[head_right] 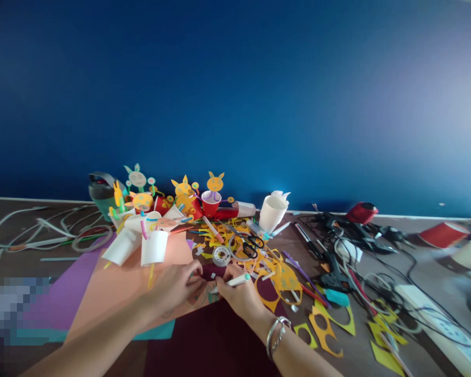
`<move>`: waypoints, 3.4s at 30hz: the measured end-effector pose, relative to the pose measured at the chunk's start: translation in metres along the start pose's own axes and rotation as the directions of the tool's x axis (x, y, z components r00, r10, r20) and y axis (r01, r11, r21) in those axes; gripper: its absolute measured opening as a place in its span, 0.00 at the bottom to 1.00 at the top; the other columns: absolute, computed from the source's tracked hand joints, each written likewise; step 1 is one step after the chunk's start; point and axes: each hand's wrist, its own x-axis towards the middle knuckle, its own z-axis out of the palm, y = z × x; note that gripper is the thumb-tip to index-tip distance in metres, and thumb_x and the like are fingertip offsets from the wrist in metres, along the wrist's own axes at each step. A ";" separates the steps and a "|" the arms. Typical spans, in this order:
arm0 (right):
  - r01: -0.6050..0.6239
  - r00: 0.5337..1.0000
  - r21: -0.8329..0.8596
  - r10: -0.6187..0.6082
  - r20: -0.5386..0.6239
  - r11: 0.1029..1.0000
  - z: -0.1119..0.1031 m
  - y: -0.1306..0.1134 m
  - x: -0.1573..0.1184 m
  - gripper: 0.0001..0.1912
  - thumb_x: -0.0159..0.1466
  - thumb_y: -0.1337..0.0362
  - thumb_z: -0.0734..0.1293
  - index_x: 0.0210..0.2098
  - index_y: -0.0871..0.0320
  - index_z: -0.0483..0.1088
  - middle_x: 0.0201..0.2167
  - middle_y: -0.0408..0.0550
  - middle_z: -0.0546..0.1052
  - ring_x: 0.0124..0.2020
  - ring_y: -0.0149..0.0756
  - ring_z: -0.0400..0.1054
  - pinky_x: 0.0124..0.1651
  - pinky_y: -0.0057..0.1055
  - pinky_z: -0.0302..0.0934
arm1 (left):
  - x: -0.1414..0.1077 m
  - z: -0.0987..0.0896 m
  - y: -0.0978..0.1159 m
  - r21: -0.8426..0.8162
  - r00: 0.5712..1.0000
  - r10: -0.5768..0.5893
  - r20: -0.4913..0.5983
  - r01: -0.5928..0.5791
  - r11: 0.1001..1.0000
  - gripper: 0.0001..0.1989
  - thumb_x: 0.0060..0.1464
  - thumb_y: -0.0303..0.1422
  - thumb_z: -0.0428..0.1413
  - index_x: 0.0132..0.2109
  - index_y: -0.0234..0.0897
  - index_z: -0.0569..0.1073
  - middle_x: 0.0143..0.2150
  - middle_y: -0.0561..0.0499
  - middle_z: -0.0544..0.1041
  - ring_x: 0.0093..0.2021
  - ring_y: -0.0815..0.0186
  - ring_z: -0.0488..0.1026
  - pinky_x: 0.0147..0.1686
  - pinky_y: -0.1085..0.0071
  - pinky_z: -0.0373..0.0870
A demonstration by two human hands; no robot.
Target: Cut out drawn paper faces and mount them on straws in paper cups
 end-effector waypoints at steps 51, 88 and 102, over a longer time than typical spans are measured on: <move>-0.128 0.991 0.102 0.130 -0.012 0.986 -0.009 -0.001 0.001 0.11 0.54 0.66 0.61 0.16 0.55 0.57 0.11 0.37 0.65 0.15 0.28 0.61 0.20 0.24 0.53 | 0.000 -0.001 0.002 -0.055 1.000 -0.017 0.000 0.017 0.998 0.09 0.56 0.42 0.50 0.39 0.43 0.69 0.33 0.53 0.78 0.35 0.60 0.75 0.27 0.72 0.57; -0.045 0.998 0.331 0.031 0.047 0.943 0.003 -0.049 0.028 0.09 0.56 0.62 0.66 0.23 0.58 0.65 0.16 0.37 0.66 0.19 0.27 0.59 0.22 0.23 0.54 | -0.004 0.016 0.000 -0.267 0.950 0.092 -0.300 -0.176 0.947 0.35 0.49 0.27 0.51 0.62 0.43 0.45 0.48 0.45 0.73 0.45 0.59 0.73 0.41 0.64 0.69; 0.054 0.998 -0.750 -0.052 0.026 0.660 -0.073 -0.015 0.059 0.20 0.51 0.74 0.61 0.43 0.62 0.71 0.41 0.58 0.72 0.44 0.47 0.67 0.46 0.37 0.60 | -0.014 -0.025 0.019 0.135 0.983 0.125 -0.133 -0.107 0.985 0.05 0.47 0.29 0.56 0.35 0.38 0.71 0.37 0.47 0.74 0.42 0.55 0.69 0.42 0.61 0.63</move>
